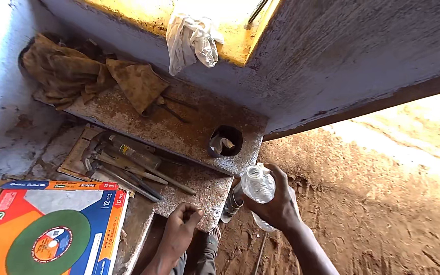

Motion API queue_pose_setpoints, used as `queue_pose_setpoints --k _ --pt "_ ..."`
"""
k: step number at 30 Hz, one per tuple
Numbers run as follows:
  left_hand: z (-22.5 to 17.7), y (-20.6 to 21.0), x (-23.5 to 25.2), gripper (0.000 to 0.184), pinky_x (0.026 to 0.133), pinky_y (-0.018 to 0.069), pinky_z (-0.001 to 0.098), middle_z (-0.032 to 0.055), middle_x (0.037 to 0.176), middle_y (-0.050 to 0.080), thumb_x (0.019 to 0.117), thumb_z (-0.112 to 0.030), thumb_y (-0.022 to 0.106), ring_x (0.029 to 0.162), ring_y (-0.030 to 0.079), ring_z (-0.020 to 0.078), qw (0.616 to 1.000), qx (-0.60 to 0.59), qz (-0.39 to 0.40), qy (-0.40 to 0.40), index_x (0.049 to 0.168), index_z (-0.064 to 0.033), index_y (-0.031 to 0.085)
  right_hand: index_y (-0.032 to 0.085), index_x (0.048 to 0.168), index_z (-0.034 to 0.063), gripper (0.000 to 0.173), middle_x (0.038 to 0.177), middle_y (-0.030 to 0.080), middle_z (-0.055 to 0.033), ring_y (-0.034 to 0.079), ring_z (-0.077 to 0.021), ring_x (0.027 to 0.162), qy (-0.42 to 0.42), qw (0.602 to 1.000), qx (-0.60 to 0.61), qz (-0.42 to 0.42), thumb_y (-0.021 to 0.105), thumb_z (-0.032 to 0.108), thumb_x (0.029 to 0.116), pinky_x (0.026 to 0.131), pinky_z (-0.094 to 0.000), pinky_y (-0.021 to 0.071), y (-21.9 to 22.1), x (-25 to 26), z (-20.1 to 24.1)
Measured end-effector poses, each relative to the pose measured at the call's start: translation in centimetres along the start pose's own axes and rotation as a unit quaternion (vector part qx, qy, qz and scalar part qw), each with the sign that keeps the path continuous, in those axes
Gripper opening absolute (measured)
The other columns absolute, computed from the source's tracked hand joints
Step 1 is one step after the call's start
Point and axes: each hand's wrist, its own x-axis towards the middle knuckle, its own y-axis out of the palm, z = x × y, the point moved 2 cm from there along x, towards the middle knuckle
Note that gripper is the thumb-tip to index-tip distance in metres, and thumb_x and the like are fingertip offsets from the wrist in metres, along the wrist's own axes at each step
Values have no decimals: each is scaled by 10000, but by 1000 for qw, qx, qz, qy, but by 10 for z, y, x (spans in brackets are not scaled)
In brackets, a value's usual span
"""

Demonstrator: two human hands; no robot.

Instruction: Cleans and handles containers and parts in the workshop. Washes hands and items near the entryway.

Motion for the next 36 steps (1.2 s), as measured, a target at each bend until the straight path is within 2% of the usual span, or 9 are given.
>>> queue_pose_setpoints --k 3,7,11,16,22,24,26,31,36 --pt "-10 4 4 297 631 559 239 -10 811 669 920 -222 697 667 630 67 986 75 -65 136 1136 -22 658 509 1390 47 933 1006 749 -132 747 -256 858 5 999 -41 4 807 590 692 677 -519 603 -7 10 -12" --pt "-102 34 56 255 688 610 342 77 936 707 979 -187 596 756 686 148 879 272 -76 383 1122 -14 719 497 1389 55 924 1020 743 -137 743 -230 875 -8 999 -52 -10 804 586 699 702 -477 607 -15 13 -18" --pt "-192 89 118 245 818 566 558 174 1122 702 1028 -166 533 1042 694 371 744 637 90 181 1202 -87 686 489 1405 74 935 1042 742 -113 739 -195 892 4 999 -48 -19 804 594 695 724 -456 611 -19 10 -18" --pt "-195 127 155 191 824 562 548 190 1172 693 976 -3 558 1103 669 378 648 738 164 97 1085 -8 715 505 1403 37 948 1027 745 -135 742 -253 870 23 999 -49 -6 795 583 684 703 -505 599 -16 16 -15" --pt "-229 60 104 230 769 555 601 139 1027 712 965 -278 631 959 701 354 791 571 -7 220 982 -78 744 526 1403 60 929 926 748 -140 738 -341 774 54 994 -73 58 801 569 676 626 -586 566 -13 37 -18" --pt "-216 22 87 168 654 551 519 88 915 677 913 -243 665 797 670 263 826 446 -106 329 886 -91 732 515 1425 88 928 926 742 -149 730 -362 764 61 990 -91 89 810 554 679 621 -603 553 -12 45 -19" --pt "-201 -11 70 120 676 565 358 35 957 684 887 -181 638 813 654 132 859 304 -147 383 865 -92 715 504 1437 109 932 908 738 -152 724 -379 752 68 984 -114 119 817 554 680 616 -608 544 -10 54 -19" --pt "-145 -57 32 193 615 602 252 -28 795 723 827 -36 560 696 695 67 939 -60 -201 273 894 -115 723 495 1453 123 923 942 736 -162 716 -392 752 63 969 -161 174 826 529 693 618 -607 538 -9 70 -18" --pt "-95 -80 13 187 660 605 226 -37 788 728 804 -3 546 722 704 48 937 -77 -264 215 904 -55 695 455 1498 151 948 1032 731 -167 716 -398 814 105 944 -202 241 845 506 711 674 -613 539 -8 84 -13"
